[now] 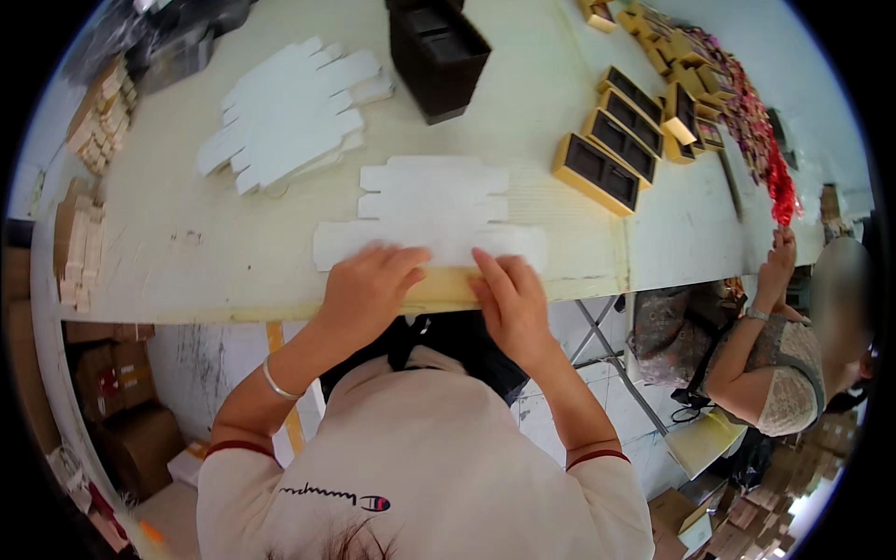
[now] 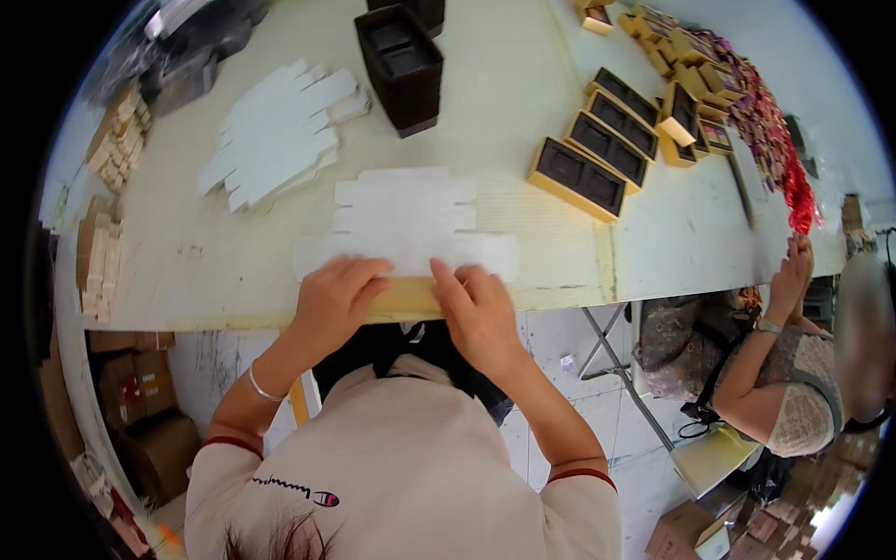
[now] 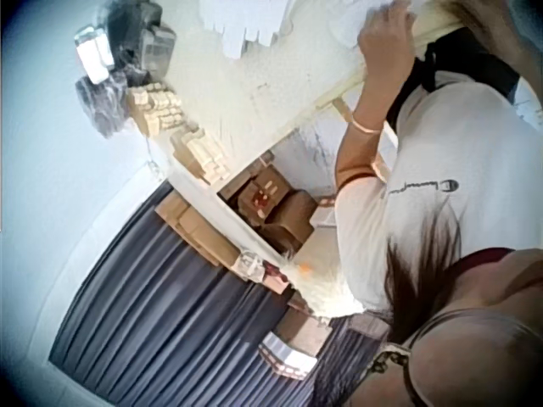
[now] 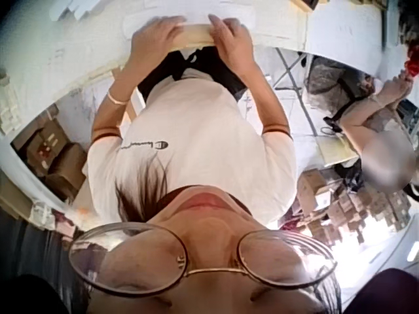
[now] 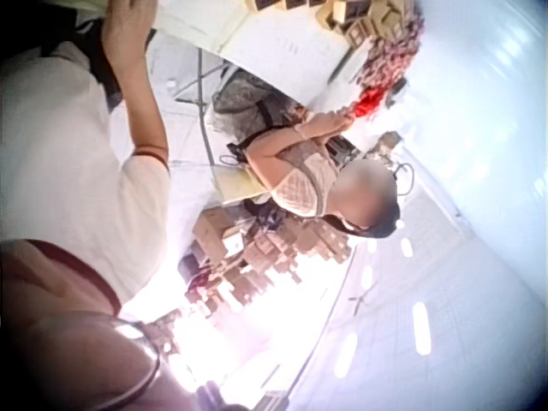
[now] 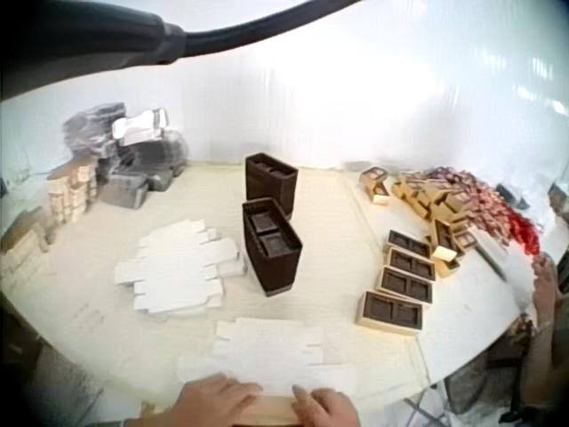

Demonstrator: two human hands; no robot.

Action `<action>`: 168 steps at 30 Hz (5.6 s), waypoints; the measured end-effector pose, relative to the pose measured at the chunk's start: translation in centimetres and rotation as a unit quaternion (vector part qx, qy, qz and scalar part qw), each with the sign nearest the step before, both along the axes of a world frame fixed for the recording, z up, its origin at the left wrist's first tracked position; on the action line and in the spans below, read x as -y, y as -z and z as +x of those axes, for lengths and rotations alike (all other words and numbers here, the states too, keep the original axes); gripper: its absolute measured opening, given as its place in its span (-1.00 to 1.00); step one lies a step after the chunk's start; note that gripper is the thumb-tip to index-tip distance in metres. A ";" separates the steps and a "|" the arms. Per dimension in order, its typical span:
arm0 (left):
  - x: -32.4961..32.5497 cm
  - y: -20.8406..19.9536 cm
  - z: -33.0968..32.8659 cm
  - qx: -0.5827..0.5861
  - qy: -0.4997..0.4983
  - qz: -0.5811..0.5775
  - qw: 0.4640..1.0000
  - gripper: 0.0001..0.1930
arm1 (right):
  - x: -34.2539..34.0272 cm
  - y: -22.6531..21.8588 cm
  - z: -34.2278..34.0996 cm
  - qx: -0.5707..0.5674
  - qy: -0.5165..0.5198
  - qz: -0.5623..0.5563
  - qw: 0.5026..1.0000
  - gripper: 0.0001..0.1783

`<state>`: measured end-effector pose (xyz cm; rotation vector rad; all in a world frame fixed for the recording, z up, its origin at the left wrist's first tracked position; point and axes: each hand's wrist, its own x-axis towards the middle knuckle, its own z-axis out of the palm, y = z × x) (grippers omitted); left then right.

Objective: The person folds flat white cardboard pieces into small rectangular boxes, inserts a dark rectangular insert into each box, and places the completed boxes on the table. The process repeats continuously with the same sequence of folding, inserting, and stacking.

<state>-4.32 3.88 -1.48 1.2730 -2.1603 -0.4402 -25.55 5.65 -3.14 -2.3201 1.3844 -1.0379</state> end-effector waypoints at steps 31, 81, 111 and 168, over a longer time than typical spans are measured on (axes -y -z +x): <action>0.1 -1.8 2.3 -0.049 -0.033 0.153 0.986 -0.73 | -0.6 -3.5 2.1 0.188 -0.153 0.193 0.951 -0.46; 0.6 -2.7 1.0 -0.067 0.097 0.190 0.975 -0.49 | 3.7 -2.8 1.5 -0.040 -0.277 0.070 0.957 -0.70; 0.7 -0.2 0.3 -0.106 0.113 0.093 0.984 -0.85 | -0.6 -2.3 0.3 -0.090 -0.229 0.012 0.969 -0.35; 1.6 -1.5 3.7 0.064 0.157 -0.057 0.984 -0.68 | 2.9 -4.0 -1.1 -0.100 -0.247 0.032 0.963 -0.64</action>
